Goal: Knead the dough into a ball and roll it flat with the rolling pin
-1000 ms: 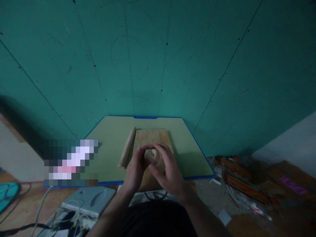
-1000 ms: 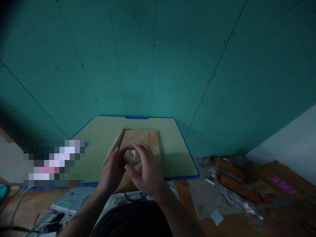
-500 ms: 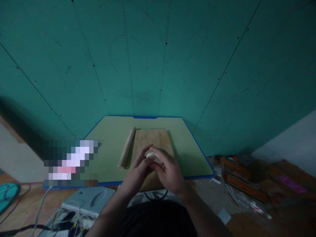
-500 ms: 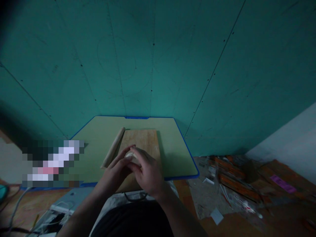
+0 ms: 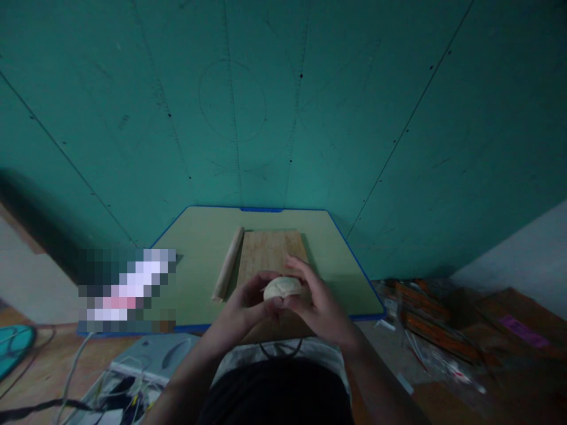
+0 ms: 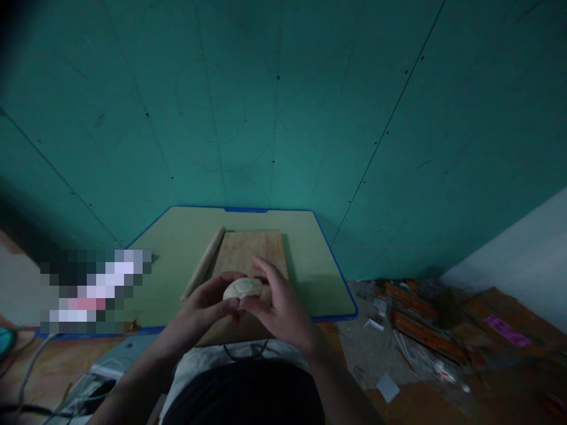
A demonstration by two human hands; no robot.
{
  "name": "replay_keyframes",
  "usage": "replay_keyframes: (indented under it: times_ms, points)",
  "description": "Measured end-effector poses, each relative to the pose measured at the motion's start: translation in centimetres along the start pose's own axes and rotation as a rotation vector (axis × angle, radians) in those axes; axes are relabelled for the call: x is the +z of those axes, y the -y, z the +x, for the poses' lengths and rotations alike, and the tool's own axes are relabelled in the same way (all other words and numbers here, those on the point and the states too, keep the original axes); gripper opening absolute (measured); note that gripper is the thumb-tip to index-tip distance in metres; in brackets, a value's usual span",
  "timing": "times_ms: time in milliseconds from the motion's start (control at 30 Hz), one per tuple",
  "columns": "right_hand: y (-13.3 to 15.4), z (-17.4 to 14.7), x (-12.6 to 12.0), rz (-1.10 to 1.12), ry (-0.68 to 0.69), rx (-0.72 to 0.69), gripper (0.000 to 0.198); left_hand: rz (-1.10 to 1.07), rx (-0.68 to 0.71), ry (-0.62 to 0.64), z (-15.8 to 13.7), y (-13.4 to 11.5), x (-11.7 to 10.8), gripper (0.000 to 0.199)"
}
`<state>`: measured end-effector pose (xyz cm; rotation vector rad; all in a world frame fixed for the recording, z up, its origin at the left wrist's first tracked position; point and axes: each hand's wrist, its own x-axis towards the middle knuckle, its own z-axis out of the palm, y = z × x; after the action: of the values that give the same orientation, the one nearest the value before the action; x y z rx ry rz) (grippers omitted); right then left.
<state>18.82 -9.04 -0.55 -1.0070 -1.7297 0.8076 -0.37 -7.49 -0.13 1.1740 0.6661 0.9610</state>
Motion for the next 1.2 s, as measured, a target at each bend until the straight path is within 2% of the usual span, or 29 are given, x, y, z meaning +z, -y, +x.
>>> replay_keyframes:
  times_ms: [100, 200, 267, 400, 467, 533, 633, 700, 767, 900, 1000, 1100, 1200]
  points:
    - [-0.3, -0.1, -0.3, 0.097, 0.074, 0.12, 0.053, 0.013, 0.069, 0.035, -0.3, -0.1, 0.3, 0.036]
    - [0.0, 0.2, 0.0, 0.135, 0.099, 0.167, 0.045, 0.008, 0.096, 0.053, -0.3, 0.1, 0.4, 0.038]
    - [0.2, 0.4, 0.4, 0.15, 0.081, 0.182, 0.041, 0.046, 0.088, 0.01, -0.1, 0.2, 0.4, 0.047]
    - [0.4, 0.6, 1.0, 0.135, 0.001, 0.178, 0.035, 0.288, 0.011, -0.054, -0.1, 0.2, -0.2, 0.072]
    - [0.5, 0.5, 1.0, 0.149, 0.043, 0.176, 0.04, 0.328, -0.013, -0.016, -0.5, 0.1, -0.4, 0.076]
    - [0.8, 0.4, 0.9, 0.163, 0.101, 0.182, 0.05, 0.269, -0.016, 0.056, -0.9, -0.1, -0.5, 0.079]
    - [1.4, 0.4, 0.6, 0.1, 0.142, 0.173, 0.051, 0.184, 0.007, 0.133, -1.3, -0.7, -0.4, 0.066]
    - [1.8, 0.3, 0.6, 0.05, 0.154, 0.156, 0.044, 0.2, 0.045, 0.082, -1.3, -1.0, -0.3, 0.048]
    - [1.9, 0.2, 0.6, 0.041, 0.154, 0.153, 0.039, 0.25, 0.053, 0.021, -1.0, -1.1, -0.1, 0.039]
    - [1.5, 0.0, 0.6, 0.09, 0.148, 0.168, 0.026, 0.28, 0.032, 0.005, -0.7, -1.2, 0.2, 0.036]
    - [1.3, 0.0, 0.4, 0.151, 0.159, 0.183, 0.019, 0.157, 0.045, -0.008, -0.9, -1.0, 0.4, 0.032]
    - [1.0, 0.2, 0.1, 0.22, 0.119, 0.172, 0.024, 0.015, 0.073, -0.013, -1.0, -0.6, 0.6, 0.028]
    - [0.8, 0.1, -0.2, 0.223, -0.003, 0.141, 0.033, -0.116, 0.137, -0.075, -0.9, -0.2, 0.7, 0.029]
